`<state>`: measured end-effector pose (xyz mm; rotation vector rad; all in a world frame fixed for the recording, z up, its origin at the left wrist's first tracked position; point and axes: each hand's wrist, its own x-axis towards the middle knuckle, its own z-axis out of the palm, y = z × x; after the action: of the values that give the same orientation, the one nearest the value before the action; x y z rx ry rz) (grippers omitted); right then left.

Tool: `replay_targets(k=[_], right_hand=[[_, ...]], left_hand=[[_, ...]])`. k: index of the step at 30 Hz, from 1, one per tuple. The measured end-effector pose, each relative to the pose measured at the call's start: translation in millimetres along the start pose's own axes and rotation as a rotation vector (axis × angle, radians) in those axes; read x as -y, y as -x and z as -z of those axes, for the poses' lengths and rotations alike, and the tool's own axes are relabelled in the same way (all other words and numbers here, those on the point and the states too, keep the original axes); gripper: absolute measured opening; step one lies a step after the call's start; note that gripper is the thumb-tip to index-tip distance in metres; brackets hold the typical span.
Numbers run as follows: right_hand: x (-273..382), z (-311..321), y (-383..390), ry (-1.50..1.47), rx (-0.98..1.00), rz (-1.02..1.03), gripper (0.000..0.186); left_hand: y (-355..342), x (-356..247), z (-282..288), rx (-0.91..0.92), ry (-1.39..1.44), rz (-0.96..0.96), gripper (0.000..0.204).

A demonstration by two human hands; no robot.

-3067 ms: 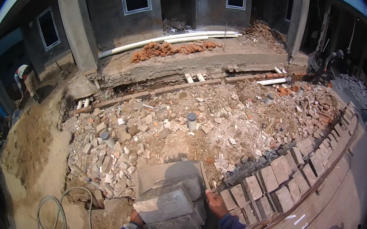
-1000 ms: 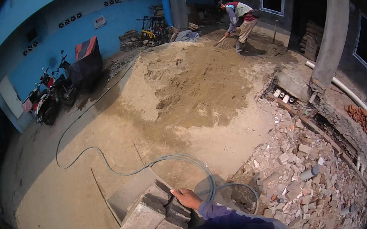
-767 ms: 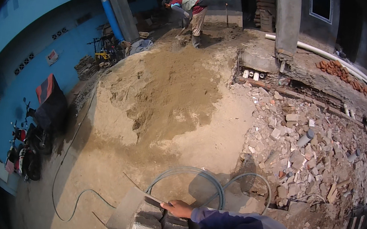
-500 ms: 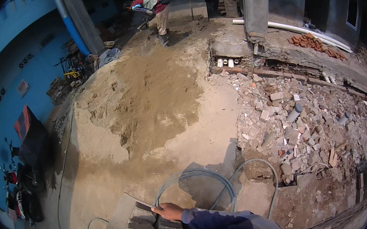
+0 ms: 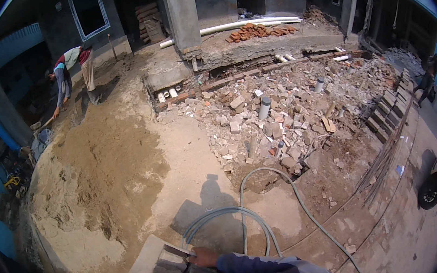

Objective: The person carries a plastic basin filled with bricks from a pile near a scooter to a wall area and unloads them. The person repeats this process multiple times, walking back and forth between the two locations.

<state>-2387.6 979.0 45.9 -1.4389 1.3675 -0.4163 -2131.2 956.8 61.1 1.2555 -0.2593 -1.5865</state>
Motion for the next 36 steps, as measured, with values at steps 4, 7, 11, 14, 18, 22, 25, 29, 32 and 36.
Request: replay_targets(k=[4,7,11,14,18,22,25,29,32,36], right_hand=[[19.3,-36.4,12.7,-0.045,-0.212,-0.089,0.055],[43.4,-72.0,17.7,-0.039,-0.316,-0.12,0.054],[80.9,-134.7,9.7,-0.027,-0.349,-0.162,0.054],[118.4,-181.9,-6.2,-0.013,-0.388,-0.166,0.053],[176.4,-228.3,-35.8,0.083,-0.355,-0.069,0.05],[224.9,-264.1,-76.2,0.059,-0.259,0.09,0.042],[251.0,-286.3,-112.7,0.019,-0.082,0.146,0.041],[280.8,-332.1,-185.3,-0.039,0.057,0.287,0.043],[303.2,-374.2,-255.6,-0.008,0.118,0.327,0.045],[367.6,-430.6,-348.2,0.049,0.145,0.307,0.047]], left_hand=[[-19.8,-18.0,20.0,0.132,-0.062,0.089,0.05],[-28.2,-39.6,50.0,0.204,-0.07,0.133,0.05],[-31.8,-75.0,123.6,0.228,-0.061,0.152,0.05],[-26.2,-103.4,202.4,0.212,-0.011,0.141,0.05],[16.6,-139.6,344.1,0.098,0.213,0.057,0.05],[51.0,-160.2,438.8,-0.116,0.175,-0.198,0.049],[61.3,-166.2,467.2,-0.324,0.268,-0.219,0.048],[58.3,-187.2,499.4,-0.578,0.338,-0.248,0.047],[34.5,-214.8,528.5,-0.68,0.381,-0.287,0.047],[-8.5,-265.1,567.7,-0.817,0.433,-0.339,0.048]])
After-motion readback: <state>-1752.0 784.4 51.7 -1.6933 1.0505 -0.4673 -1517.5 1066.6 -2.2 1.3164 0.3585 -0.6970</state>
